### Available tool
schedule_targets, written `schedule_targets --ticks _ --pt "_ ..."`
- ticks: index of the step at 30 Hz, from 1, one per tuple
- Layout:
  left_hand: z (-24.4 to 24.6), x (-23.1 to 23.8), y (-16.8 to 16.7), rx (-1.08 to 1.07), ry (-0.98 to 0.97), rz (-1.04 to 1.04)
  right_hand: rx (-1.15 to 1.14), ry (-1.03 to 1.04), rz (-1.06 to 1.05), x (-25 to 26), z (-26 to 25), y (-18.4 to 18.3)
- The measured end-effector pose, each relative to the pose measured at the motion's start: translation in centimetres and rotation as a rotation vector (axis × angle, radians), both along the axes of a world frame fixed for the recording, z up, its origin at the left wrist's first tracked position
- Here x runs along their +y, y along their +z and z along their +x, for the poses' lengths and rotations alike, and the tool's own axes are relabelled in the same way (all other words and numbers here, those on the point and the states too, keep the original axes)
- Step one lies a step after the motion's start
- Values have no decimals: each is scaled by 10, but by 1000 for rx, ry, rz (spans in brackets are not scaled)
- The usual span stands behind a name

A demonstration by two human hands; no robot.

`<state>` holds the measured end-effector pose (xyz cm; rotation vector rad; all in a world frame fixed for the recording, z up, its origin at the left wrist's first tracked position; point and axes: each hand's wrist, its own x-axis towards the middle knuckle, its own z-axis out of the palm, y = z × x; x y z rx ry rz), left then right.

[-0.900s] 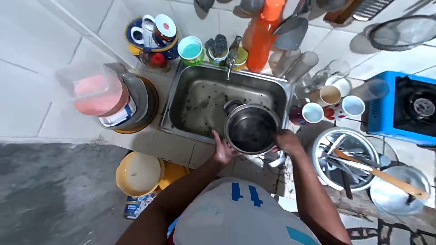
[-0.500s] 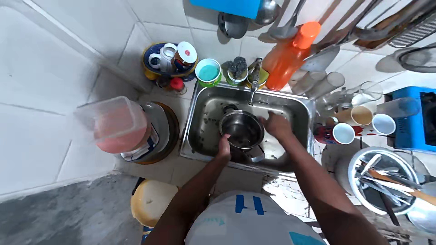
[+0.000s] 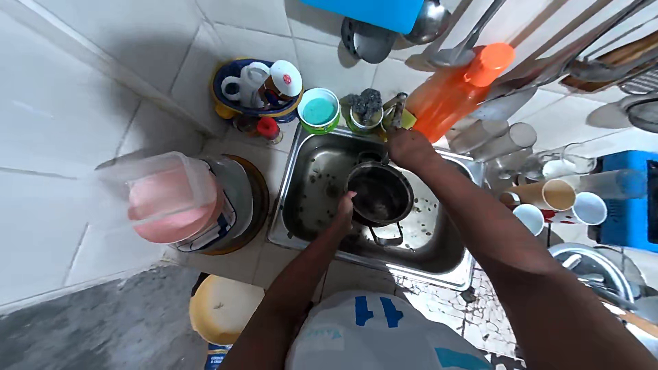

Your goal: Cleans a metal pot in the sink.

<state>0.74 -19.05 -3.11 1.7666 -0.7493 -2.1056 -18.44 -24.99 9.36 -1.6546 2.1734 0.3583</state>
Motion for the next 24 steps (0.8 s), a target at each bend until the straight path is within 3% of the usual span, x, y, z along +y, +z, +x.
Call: schedule_targets --ticks 4,7,11,15,20,24 --pt "-2 -1 -8 -4 -27 6 70 130 66 -5 5 10" --pt "-2 -5 -8 -16 -68 -45 47 219 -48 -22 3 16" --pt "1 -10 -6 -17 -179 -149 -102 22 -357 -63 16 7" --pt "7 -13 -7 -39 -186 -100 -93 -222 -100 -97 42 -27" --pt "13 -14 -14 -17 -160 -54 -181 -317 -248 -113 47 -27" --pt "15 -16 -21 -10 -157 -29 -255 -354 -211 -116 29 -25"
